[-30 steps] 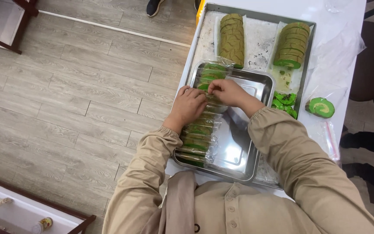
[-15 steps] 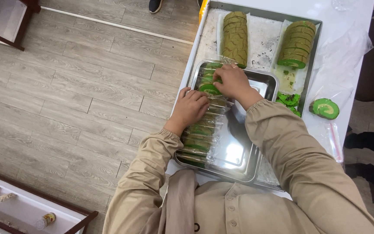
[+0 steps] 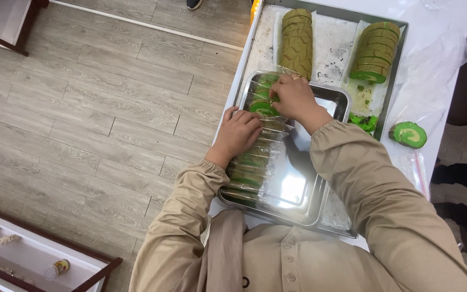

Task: Wrapping individual slices of green roll cake in clear plastic film and arranging them in a metal tray.

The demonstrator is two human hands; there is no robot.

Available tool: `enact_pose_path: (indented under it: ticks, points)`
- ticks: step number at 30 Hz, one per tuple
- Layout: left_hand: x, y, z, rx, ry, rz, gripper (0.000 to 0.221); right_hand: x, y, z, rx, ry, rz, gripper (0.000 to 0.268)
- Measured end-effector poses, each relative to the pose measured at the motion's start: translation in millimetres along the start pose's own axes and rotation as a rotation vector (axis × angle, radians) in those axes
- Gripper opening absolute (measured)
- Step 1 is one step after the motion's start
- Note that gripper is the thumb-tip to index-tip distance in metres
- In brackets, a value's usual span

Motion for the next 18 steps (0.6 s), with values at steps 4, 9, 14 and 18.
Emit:
enact_pose_path:
  ticks: [4,9,14,18]
  points:
    - [-0.2,-0.6,0.3,-0.01,-0.007,-0.005,0.01,5.3,5.5,-3.6,0.03,-0.016,0.005,0.013]
    - [-1.1,-1.0,-0.4,-0.017,-0.014,-0.026,0.01,7.7,10.9,-6.0,0.152,-0.02,0.013,0.009]
    - [-2.4,1.6,-0.3,0.002,-0.012,-0.042,0.008,5.8,-2.7,-5.6,0.312,-0.023,-0.114,0.006]
    - [-0.6,12.1,7.6,0.045,0.023,-0.115,0.007,-9.2,-1.9,-0.9,0.252,-0.163,-0.23,0.007]
Point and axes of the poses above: each hand's wrist, its own x-axis towards the middle knuckle, its own y-axis out of the palm, z = x × y, the point moved 1 cm from there along x, towards the middle knuckle, and after that the axes turned 5 degrees about z, right-handed, at the moved point
